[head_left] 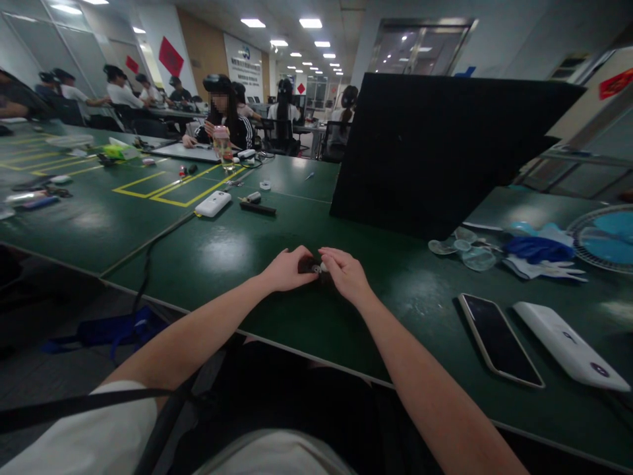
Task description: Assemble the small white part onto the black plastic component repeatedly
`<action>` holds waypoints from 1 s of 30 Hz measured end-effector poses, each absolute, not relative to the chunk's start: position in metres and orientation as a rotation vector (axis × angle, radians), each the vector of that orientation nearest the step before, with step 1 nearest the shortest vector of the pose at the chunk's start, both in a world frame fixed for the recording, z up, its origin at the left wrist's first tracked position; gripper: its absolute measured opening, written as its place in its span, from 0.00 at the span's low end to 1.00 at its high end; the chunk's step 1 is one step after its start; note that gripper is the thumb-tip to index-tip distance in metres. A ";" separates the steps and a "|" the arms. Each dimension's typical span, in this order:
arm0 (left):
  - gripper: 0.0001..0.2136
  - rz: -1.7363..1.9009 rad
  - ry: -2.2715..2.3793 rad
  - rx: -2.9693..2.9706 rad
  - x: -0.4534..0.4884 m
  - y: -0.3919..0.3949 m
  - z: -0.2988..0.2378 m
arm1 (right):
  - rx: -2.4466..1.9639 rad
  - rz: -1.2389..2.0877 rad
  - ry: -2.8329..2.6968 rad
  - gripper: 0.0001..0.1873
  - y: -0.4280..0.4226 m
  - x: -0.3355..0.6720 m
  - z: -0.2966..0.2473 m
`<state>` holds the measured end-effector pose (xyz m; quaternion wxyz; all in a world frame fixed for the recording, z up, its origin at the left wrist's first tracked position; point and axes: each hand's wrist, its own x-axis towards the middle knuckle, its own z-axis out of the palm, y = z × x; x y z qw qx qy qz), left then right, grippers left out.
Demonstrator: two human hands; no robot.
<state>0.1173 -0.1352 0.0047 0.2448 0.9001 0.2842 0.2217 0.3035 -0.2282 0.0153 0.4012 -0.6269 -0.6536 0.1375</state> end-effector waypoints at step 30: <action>0.23 0.561 0.880 2.344 0.107 -0.131 0.007 | -1.929 0.821 -0.958 0.25 -0.235 0.359 0.013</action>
